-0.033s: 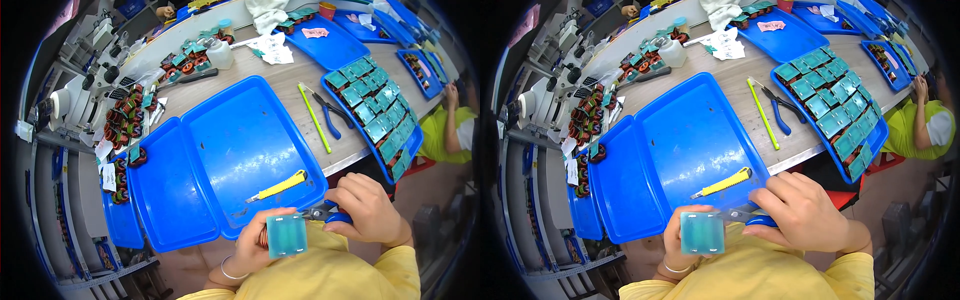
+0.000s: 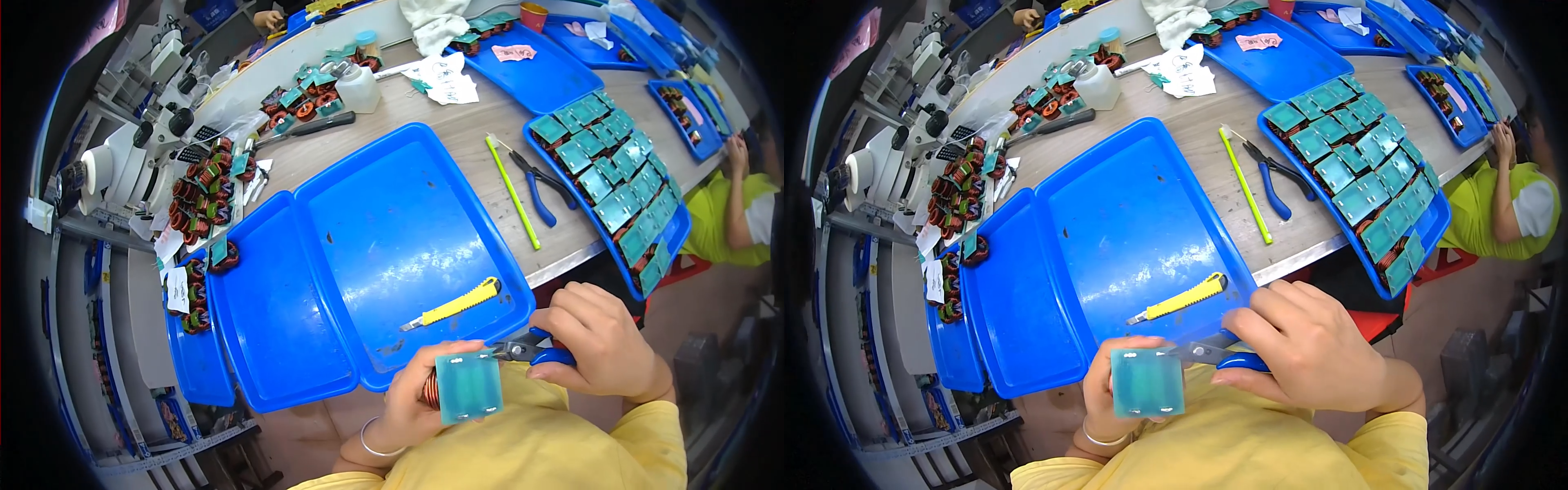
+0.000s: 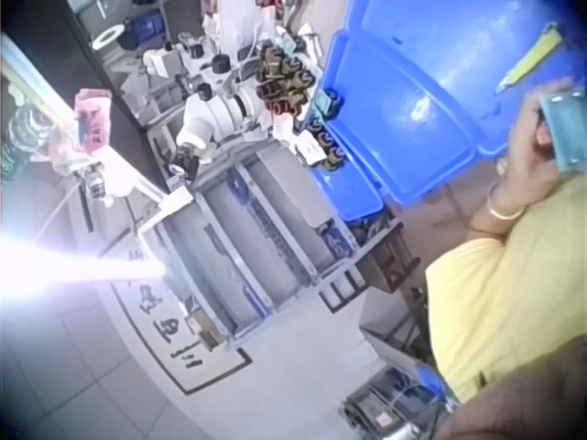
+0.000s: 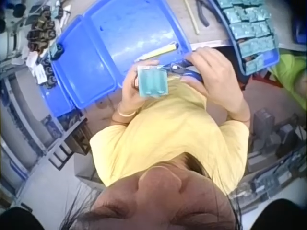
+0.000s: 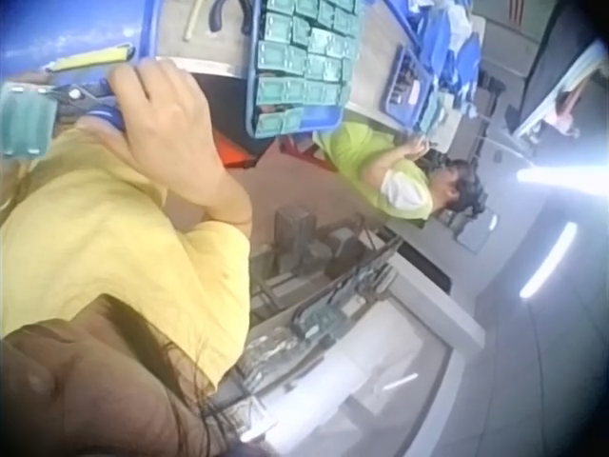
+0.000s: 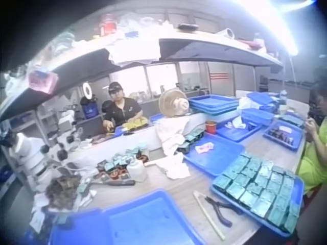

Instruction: Trimming leads and applying tape to printed circuit boards at an assembly workstation.

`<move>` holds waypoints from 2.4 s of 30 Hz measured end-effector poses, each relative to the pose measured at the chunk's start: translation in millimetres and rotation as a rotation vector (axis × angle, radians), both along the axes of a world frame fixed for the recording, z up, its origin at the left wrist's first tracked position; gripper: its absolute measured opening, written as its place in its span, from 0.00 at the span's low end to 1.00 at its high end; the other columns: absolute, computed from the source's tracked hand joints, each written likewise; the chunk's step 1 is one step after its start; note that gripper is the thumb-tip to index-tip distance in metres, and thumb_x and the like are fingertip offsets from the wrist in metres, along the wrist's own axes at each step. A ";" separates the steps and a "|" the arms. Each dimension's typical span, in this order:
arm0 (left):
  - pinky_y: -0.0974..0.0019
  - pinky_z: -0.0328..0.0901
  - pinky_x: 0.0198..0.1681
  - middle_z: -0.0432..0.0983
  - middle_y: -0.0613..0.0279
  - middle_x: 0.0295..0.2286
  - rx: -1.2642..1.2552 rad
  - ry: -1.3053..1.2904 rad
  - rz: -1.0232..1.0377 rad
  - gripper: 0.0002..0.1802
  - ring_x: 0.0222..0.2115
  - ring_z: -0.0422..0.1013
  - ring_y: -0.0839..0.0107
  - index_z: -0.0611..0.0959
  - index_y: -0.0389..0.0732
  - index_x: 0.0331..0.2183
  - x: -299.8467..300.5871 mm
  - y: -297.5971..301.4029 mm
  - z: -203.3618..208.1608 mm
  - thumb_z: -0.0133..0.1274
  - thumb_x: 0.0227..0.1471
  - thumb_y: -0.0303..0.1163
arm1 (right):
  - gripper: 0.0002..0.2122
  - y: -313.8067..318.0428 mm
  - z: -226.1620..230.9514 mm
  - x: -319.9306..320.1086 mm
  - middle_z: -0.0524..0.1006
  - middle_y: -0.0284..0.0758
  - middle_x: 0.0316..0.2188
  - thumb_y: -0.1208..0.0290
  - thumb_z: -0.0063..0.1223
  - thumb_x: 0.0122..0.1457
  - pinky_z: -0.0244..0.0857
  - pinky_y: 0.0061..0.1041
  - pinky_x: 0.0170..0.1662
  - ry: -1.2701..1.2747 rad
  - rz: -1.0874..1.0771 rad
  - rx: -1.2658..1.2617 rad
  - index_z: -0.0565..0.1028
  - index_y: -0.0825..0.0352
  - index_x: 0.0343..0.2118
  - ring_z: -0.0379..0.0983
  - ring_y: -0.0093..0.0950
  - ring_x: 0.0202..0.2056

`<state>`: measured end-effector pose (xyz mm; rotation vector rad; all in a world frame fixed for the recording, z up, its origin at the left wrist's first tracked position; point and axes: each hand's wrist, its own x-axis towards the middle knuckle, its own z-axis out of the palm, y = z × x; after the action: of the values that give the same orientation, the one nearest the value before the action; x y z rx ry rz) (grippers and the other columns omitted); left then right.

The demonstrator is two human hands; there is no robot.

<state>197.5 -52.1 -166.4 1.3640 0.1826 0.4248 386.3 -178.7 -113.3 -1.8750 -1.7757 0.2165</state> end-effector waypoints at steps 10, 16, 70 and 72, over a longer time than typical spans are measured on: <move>0.65 0.66 0.40 0.72 0.46 0.37 0.416 -0.027 0.054 0.38 0.36 0.72 0.62 0.69 0.32 0.41 6.7 4.1 9.5 0.70 0.26 0.30 | 0.22 -1.4 4.1 0.6 0.61 0.34 0.19 0.51 0.56 0.43 0.56 0.28 0.26 -0.051 0.044 -0.002 0.70 0.68 0.30 0.59 0.33 0.21; 0.67 0.66 0.38 0.74 0.47 0.35 0.526 -0.030 0.062 0.35 0.35 0.72 0.65 0.71 0.31 0.41 8.3 6.2 11.9 0.69 0.27 0.27 | 0.22 -1.6 11.4 2.1 0.60 0.35 0.20 0.51 0.56 0.43 0.55 0.27 0.26 -0.108 0.057 -0.012 0.70 0.68 0.30 0.59 0.32 0.22; 0.70 0.68 0.20 0.71 0.44 0.33 -0.114 -0.015 0.387 0.27 0.23 0.73 0.63 0.63 0.41 0.36 2.3 20.1 2.0 0.53 0.44 0.50 | 0.13 77.2 -53.5 -6.2 0.73 0.38 0.30 0.80 0.55 0.47 0.66 0.23 0.35 0.790 -0.052 -0.080 0.69 0.70 0.37 0.73 0.30 0.32; 0.70 0.68 0.19 0.71 0.45 0.33 -0.111 -0.022 0.367 0.28 0.23 0.73 0.63 0.63 0.41 0.36 1.8 18.9 1.5 0.55 0.42 0.51 | 0.15 65.2 -39.5 -9.8 0.73 0.39 0.30 0.82 0.53 0.47 0.66 0.23 0.35 0.950 0.003 0.082 0.70 0.71 0.41 0.73 0.28 0.33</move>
<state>199.4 -33.2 -164.9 1.2167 0.4365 0.7250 376.5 -113.6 -152.8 -1.3379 -1.0933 0.8547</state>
